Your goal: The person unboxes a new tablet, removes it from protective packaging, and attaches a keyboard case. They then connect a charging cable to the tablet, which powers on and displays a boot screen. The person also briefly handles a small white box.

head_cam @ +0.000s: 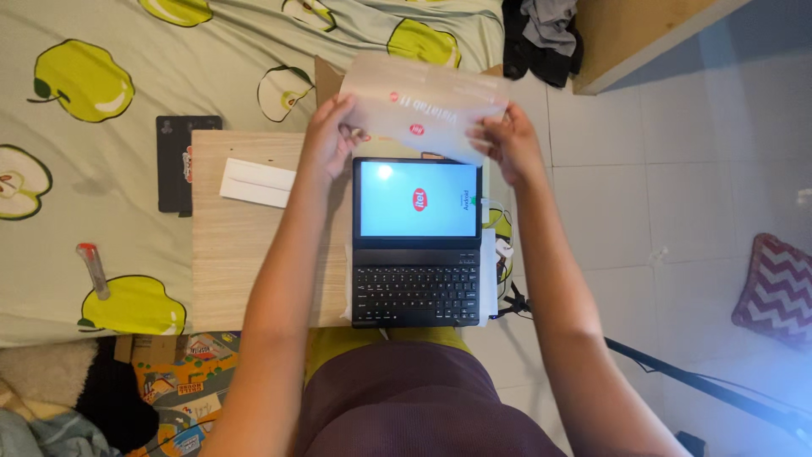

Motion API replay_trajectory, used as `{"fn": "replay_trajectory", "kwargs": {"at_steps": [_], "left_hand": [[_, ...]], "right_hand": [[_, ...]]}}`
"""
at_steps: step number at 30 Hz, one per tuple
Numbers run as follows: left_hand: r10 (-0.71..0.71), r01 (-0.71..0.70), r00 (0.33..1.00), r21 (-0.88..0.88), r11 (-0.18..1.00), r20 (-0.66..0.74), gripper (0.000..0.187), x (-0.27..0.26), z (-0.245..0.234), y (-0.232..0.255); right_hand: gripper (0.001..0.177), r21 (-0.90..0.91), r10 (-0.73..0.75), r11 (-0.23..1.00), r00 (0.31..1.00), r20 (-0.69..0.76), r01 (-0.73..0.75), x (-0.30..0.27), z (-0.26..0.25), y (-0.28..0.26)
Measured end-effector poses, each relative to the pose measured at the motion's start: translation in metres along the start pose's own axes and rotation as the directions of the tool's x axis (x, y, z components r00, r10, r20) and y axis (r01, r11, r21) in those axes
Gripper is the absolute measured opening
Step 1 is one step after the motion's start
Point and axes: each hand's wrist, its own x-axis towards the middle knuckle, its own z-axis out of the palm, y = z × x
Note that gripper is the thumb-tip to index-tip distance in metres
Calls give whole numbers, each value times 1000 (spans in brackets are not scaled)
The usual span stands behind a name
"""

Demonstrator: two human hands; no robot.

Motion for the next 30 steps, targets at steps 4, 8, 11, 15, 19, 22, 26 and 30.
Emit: {"fn": "replay_trajectory", "kwargs": {"at_steps": [4,8,11,15,19,22,26,30], "left_hand": [[25,-37,998,222,974,54,20,49,1,4],[45,-71,996,399,914,74,23,95,-6,-4],[89,-133,989,473,871,115,21,130,-20,-17],[272,-264,958,651,711,91,27,159,-36,-36],[307,-175,952,826,536,3,37,164,-38,-44],[228,-13,966,857,516,-123,42,157,-40,-54],[54,136,980,838,528,-193,14,167,-52,-72],[6,106,992,867,486,-125,17,186,-71,-87]], "right_hand": [[36,-92,42,994,994,-98,-51,37,-29,-16],[29,-108,55,992,989,-139,-70,77,-61,-5],[26,-142,-24,990,989,-147,3,109,-80,22],[23,-308,-123,950,974,-193,59,152,-95,60],[22,-281,-39,959,965,-260,-37,174,-93,87],[24,-301,23,948,963,-270,-107,180,-85,103],[20,-278,136,937,954,-266,-211,189,-78,116],[15,-243,235,931,956,-177,-274,195,-70,127]]}}
